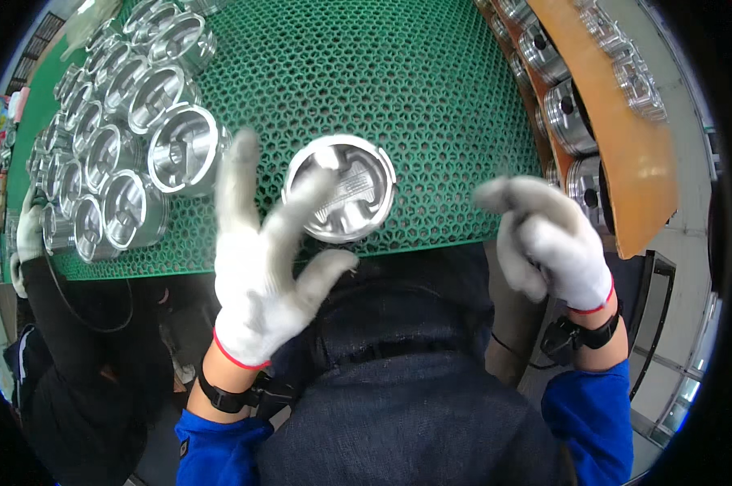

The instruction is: Inspecting metal pistons and using a small hand tool to clean inner grooves.

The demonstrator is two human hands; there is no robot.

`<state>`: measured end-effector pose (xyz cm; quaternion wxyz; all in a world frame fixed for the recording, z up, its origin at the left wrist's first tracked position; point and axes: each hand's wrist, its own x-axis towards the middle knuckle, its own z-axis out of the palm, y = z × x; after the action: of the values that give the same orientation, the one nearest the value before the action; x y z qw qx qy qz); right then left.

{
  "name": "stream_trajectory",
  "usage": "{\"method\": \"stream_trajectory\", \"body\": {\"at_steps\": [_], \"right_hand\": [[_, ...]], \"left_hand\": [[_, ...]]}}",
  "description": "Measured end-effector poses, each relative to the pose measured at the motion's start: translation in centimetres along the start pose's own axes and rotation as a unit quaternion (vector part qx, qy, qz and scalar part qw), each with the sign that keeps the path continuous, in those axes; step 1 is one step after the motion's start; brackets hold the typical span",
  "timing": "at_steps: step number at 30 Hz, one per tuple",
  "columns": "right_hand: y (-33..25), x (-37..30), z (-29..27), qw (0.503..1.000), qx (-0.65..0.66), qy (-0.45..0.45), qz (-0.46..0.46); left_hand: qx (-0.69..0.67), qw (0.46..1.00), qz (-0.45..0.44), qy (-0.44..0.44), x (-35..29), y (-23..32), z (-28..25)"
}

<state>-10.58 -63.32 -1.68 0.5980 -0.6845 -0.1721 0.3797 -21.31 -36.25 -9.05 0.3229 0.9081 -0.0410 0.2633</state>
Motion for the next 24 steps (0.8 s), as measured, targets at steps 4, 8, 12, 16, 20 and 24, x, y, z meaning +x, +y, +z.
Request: {"method": "stream_trajectory", "body": {"at_steps": [4,8,12,16,20,24], "right_hand": [[1.3,1.9,0.3,0.912,-0.383,0.055,-0.135],[0.8,2.5,0.8,0.841,-0.507,0.071,-0.176],[0.8,3.2,1.0,0.776,-0.592,0.104,-0.190],[1.4,2.0,1.5,0.780,-0.607,0.065,-0.141],[0.1,1.5,2.0,0.784,-0.608,0.012,-0.124],[0.8,1.5,2.0,0.754,-0.641,0.039,-0.141]], "left_hand": [[-0.052,0.994,-0.030,-0.096,0.5,-0.3,0.2],[-0.022,0.993,0.007,-0.117,-0.1,0.4,0.2],[-0.012,0.995,0.008,-0.097,-0.1,0.1,1.0],[0.010,0.996,-0.001,-0.087,0.1,0.3,1.3],[0.023,0.996,0.021,-0.089,0.1,0.1,1.3],[0.033,0.994,0.023,-0.106,0.2,0.3,1.1]]}}
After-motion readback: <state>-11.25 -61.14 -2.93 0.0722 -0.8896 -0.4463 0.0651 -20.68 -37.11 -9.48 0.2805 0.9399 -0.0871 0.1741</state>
